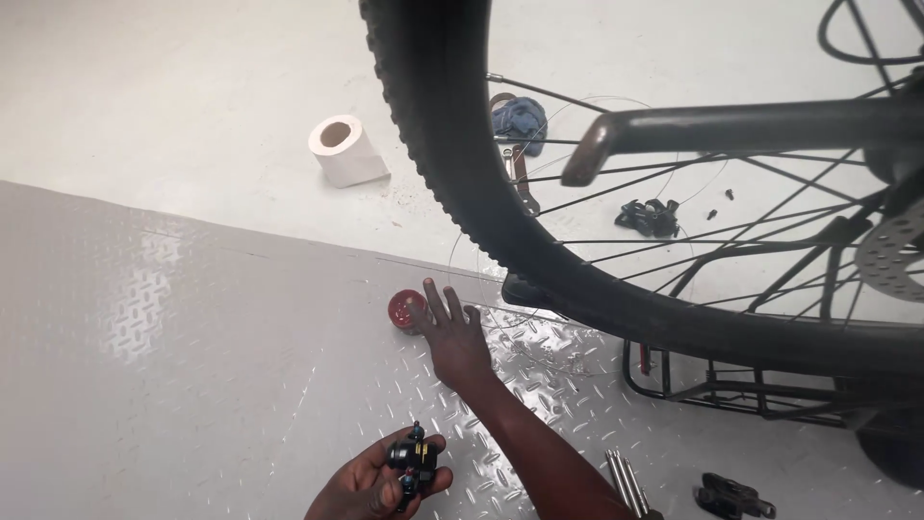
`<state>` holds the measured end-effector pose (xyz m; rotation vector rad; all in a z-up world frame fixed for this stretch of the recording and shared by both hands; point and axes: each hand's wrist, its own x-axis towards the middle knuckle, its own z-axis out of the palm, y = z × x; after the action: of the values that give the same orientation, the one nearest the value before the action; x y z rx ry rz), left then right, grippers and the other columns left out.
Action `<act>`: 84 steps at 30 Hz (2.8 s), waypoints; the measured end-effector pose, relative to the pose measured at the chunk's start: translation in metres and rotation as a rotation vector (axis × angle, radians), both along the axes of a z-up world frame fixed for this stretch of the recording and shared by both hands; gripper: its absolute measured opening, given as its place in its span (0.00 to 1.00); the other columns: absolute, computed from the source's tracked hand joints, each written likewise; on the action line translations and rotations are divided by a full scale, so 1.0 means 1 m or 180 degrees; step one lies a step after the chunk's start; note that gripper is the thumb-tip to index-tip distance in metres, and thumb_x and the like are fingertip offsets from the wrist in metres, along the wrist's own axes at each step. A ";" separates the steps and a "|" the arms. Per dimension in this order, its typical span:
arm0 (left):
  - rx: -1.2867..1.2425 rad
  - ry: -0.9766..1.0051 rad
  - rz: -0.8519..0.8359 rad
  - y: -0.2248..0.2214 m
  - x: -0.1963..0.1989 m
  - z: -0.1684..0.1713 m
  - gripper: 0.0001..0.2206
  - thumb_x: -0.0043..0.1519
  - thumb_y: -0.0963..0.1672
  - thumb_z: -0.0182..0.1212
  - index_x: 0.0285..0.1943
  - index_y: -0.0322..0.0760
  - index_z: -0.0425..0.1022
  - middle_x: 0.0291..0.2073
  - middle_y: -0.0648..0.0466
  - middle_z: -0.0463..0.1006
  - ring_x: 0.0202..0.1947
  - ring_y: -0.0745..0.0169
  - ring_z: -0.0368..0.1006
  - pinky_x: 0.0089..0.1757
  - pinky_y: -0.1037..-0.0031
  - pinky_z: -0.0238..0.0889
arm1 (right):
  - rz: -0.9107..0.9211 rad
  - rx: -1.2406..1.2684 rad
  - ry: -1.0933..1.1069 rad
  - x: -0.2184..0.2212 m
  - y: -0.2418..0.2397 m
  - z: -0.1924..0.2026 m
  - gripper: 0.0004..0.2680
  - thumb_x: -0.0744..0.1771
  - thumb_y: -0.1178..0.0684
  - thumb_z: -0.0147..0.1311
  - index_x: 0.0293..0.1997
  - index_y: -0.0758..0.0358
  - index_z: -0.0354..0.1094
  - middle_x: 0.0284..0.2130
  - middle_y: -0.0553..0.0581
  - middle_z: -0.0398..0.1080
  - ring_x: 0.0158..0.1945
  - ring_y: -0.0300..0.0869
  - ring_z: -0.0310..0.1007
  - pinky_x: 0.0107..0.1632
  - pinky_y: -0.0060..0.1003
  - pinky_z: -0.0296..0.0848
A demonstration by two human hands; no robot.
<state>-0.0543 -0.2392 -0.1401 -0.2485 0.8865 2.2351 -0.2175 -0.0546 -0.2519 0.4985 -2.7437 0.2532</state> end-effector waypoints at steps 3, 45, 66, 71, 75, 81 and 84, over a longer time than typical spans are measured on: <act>-0.0010 0.0053 -0.0036 -0.001 -0.005 -0.008 0.39 0.52 0.40 0.73 0.74 0.28 0.58 0.69 0.31 0.68 0.61 0.23 0.73 0.37 0.75 0.72 | 0.0080 -0.0006 0.0422 0.004 0.007 0.000 0.34 0.58 0.65 0.57 0.73 0.43 0.55 0.77 0.59 0.45 0.75 0.56 0.53 0.59 0.52 0.62; 0.0236 0.0313 -0.0517 0.168 0.009 0.065 0.43 0.43 0.39 0.81 0.71 0.19 0.65 0.60 0.37 0.79 0.52 0.37 0.81 0.35 0.79 0.72 | -0.0735 -0.5831 -0.1336 0.203 0.155 0.116 0.14 0.62 0.52 0.66 0.15 0.59 0.62 0.46 0.66 0.83 0.49 0.49 0.82 0.52 0.46 0.76; 0.0145 0.1126 0.0115 0.448 0.180 0.434 0.41 0.33 0.31 0.70 0.62 0.31 0.67 0.54 0.38 0.82 0.47 0.39 0.80 0.44 0.54 0.75 | -0.0901 -0.4282 0.1638 0.436 0.349 0.496 0.18 0.58 0.70 0.64 0.53 0.72 0.76 0.39 0.58 0.78 0.37 0.39 0.80 0.40 0.27 0.78; 0.0354 0.1106 0.0327 0.476 0.215 0.406 0.43 0.35 0.29 0.70 0.65 0.35 0.62 0.54 0.39 0.77 0.49 0.32 0.82 0.44 0.48 0.78 | -0.0963 -0.3728 0.2313 0.463 0.358 0.491 0.13 0.60 0.65 0.63 0.48 0.72 0.75 0.36 0.61 0.74 0.35 0.39 0.78 0.34 0.25 0.73; 0.0469 0.1172 0.0416 0.471 0.222 0.377 0.45 0.34 0.33 0.74 0.67 0.34 0.62 0.56 0.34 0.78 0.52 0.24 0.82 0.49 0.44 0.77 | -0.0843 -0.2429 0.2265 0.477 0.378 0.474 0.11 0.64 0.54 0.60 0.51 0.61 0.75 0.42 0.58 0.78 0.44 0.41 0.82 0.49 0.30 0.78; 0.0984 0.2756 0.0404 0.450 0.238 0.388 0.42 0.47 0.42 0.85 0.69 0.37 0.60 0.62 0.40 0.76 0.59 0.30 0.80 0.54 0.56 0.75 | -0.1160 -0.2318 0.2748 0.486 0.353 0.503 0.09 0.63 0.56 0.60 0.46 0.62 0.76 0.33 0.57 0.80 0.33 0.35 0.80 0.38 0.24 0.74; 0.1058 0.2359 0.0409 0.471 0.249 0.417 0.41 0.43 0.38 0.84 0.65 0.37 0.61 0.61 0.41 0.74 0.55 0.36 0.81 0.51 0.54 0.80 | -0.1496 -0.3813 0.2689 0.495 0.339 0.534 0.10 0.61 0.59 0.63 0.44 0.69 0.79 0.33 0.60 0.78 0.30 0.38 0.75 0.27 0.25 0.66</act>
<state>0.1949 0.2314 0.2771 0.7393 0.8450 2.5808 0.2775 0.2848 0.2821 -0.3173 -1.4288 1.1195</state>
